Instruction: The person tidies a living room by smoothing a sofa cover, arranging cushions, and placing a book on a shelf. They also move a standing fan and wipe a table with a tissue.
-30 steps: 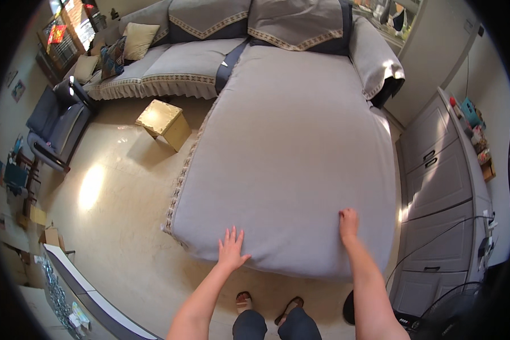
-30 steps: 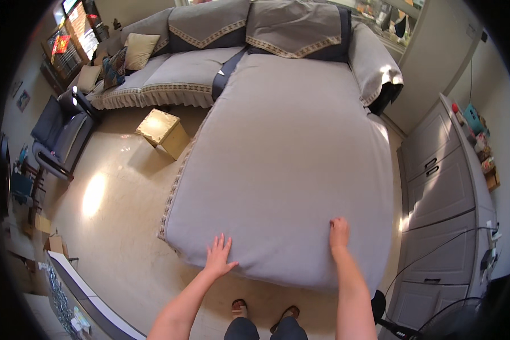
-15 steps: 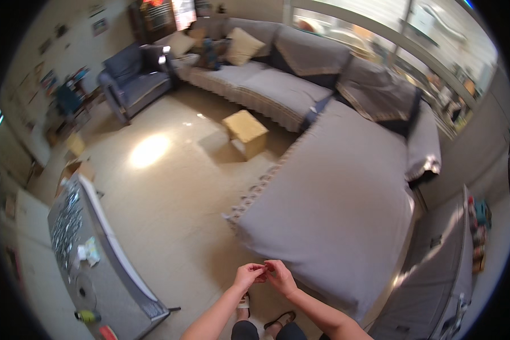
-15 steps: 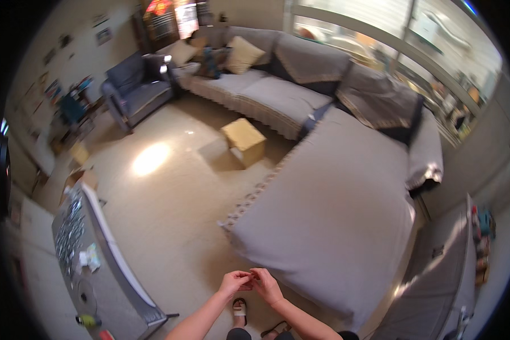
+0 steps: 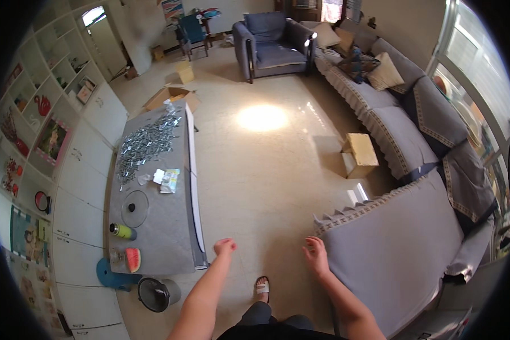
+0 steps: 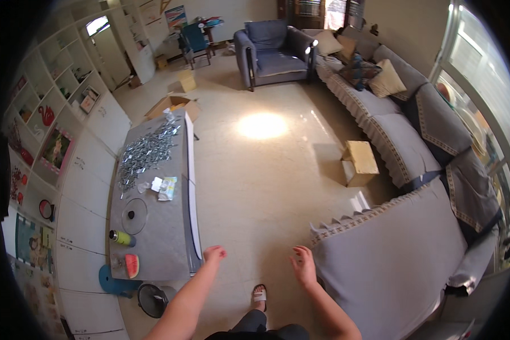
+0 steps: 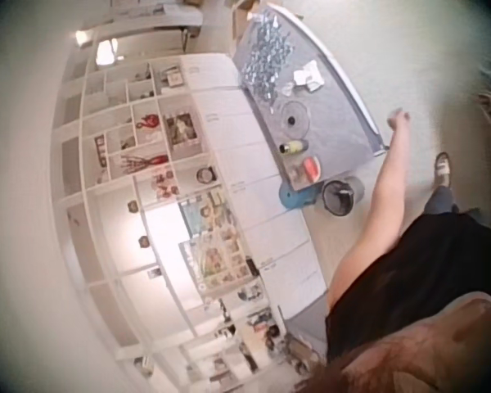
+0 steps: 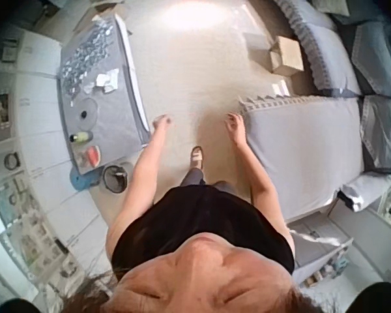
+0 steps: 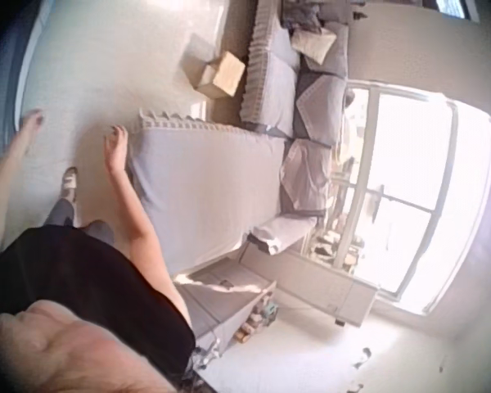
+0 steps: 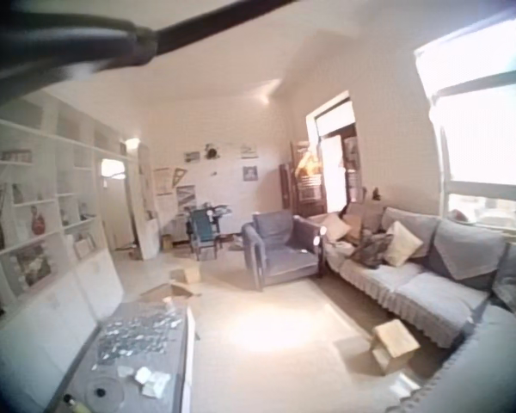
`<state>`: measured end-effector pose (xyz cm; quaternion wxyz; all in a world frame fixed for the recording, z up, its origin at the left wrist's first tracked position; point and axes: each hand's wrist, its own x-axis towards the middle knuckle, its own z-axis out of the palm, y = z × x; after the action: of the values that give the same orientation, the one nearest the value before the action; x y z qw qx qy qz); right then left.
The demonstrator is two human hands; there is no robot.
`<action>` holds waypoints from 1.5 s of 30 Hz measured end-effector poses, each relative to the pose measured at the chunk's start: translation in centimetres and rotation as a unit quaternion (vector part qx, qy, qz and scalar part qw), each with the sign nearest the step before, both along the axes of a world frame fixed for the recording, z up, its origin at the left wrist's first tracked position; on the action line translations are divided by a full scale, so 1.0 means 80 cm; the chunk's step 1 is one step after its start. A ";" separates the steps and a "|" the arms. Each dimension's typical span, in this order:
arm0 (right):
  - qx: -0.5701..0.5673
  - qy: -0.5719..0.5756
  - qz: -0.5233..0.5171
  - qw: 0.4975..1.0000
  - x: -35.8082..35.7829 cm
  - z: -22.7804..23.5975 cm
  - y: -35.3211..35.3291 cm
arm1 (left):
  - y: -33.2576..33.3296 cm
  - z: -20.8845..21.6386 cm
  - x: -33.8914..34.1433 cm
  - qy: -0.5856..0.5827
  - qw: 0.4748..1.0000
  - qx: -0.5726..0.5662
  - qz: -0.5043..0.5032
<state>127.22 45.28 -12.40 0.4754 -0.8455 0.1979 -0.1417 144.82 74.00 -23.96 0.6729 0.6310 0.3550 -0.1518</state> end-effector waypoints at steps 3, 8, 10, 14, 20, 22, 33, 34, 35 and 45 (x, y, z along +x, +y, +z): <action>0.019 0.019 -0.010 1.000 0.020 -0.017 -0.015 | 0.128 -0.037 0.075 -0.042 0.986 0.077 0.140; -0.007 0.049 -0.006 0.999 0.045 -0.012 -0.041 | 0.252 -0.042 0.154 -0.121 0.963 0.136 0.200; -0.012 0.069 -0.024 0.997 0.048 -0.017 -0.063 | 0.240 -0.029 0.175 -0.154 0.959 0.173 0.162; -0.008 0.112 -0.084 0.990 0.048 -0.018 -0.111 | 0.158 0.012 0.190 -0.109 0.963 0.243 0.046; -0.086 0.137 -0.195 0.967 0.025 -0.041 -0.218 | -0.083 0.032 0.212 -0.141 0.850 0.365 -0.353; -0.056 0.172 -0.240 0.954 0.018 -0.036 -0.255 | -0.193 0.102 0.210 -0.180 0.749 0.413 -0.486; -0.039 0.161 -0.404 0.900 0.059 -0.006 -0.471 | -0.641 0.259 0.254 -0.445 0.461 0.305 -0.705; -0.051 0.159 -0.412 0.896 0.063 -0.003 -0.489 | -0.670 0.263 0.259 -0.453 0.440 0.303 -0.713; -0.063 0.158 -0.421 0.891 0.066 -0.002 -0.505 | -0.695 0.264 0.265 -0.462 0.419 0.301 -0.721; -0.040 0.209 -0.557 0.803 0.098 -0.018 -0.645 | -0.927 0.243 0.360 -0.456 0.298 0.290 -0.787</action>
<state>135.10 -6.28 -13.82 0.2270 -0.6172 0.7236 -0.2095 173.58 -0.15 -4.54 0.0599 0.7319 -0.6532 -0.1845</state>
